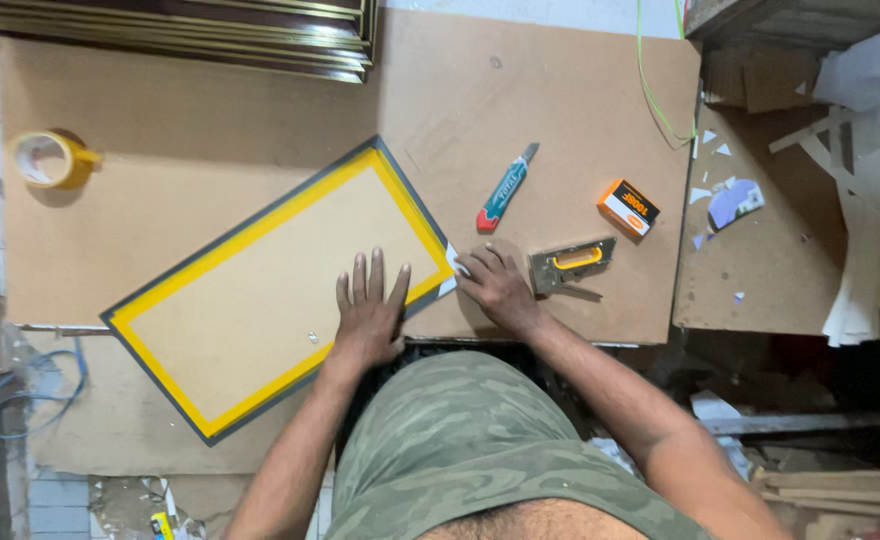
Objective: The person assembles picture frames by applying yellow tape to the edges of a cardboard backing, placing white corner pieces, and securing them with a staple gun. They repeat this process for multiple frames, stacking completed units on the floor.
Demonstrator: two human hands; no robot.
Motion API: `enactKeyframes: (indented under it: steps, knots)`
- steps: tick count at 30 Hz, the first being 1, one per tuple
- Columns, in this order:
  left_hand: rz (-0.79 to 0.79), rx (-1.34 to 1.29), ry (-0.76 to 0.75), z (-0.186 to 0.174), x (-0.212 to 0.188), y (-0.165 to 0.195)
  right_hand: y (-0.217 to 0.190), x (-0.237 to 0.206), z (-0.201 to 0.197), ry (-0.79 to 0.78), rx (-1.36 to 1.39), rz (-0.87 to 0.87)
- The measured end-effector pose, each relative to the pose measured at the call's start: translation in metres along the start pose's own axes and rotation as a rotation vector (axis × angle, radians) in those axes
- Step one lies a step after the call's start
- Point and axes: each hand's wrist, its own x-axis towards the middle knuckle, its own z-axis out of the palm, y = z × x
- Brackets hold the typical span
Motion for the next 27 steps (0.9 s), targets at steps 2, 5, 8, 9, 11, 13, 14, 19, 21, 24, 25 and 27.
enactKeyframes:
  steps: [2,5,8,9,11,13,14,19,21,24,25,27]
  knots:
    - [0.211,-0.268,0.338,-0.012,0.022,0.006,-0.008,0.005,-0.005,-0.018,-0.021,0.041]
    - [0.289,-0.281,0.508,-0.025,0.049,0.017,-0.019,0.012,-0.012,-0.021,-0.069,0.076]
    - [0.287,-0.248,0.563,-0.026,0.057,0.018,-0.015,0.008,-0.023,-0.077,-0.111,0.184]
    - [0.299,-0.254,0.584,-0.026,0.059,0.018,-0.009,0.000,-0.031,-0.127,-0.100,0.289]
    - [0.301,-0.264,0.618,-0.024,0.058,0.015,0.007,-0.019,-0.050,-0.181,-0.065,0.468]
    - [0.284,-0.262,0.615,-0.022,0.058,0.013,0.025,-0.035,-0.063,-0.213,-0.107,0.520]
    - [0.284,-0.259,0.618,-0.022,0.059,0.012,0.032,-0.041,-0.066,-0.242,-0.170,0.496]
    - [0.283,-0.250,0.635,-0.021,0.059,0.010,0.028,-0.038,-0.051,-0.500,-0.056,0.683]
    - [0.282,-0.241,0.642,-0.022,0.059,0.010,0.012,-0.024,-0.038,-0.437,0.064,0.810]
    - [0.277,-0.233,0.636,-0.023,0.058,0.011,-0.011,0.000,-0.026,-0.531,0.170,0.784]
    - [0.280,-0.239,0.635,-0.024,0.057,0.011,-0.017,0.005,-0.024,-0.515,0.190,0.738]
    - [0.277,-0.245,0.634,-0.026,0.056,0.011,-0.026,0.018,-0.025,-0.511,0.220,0.723]
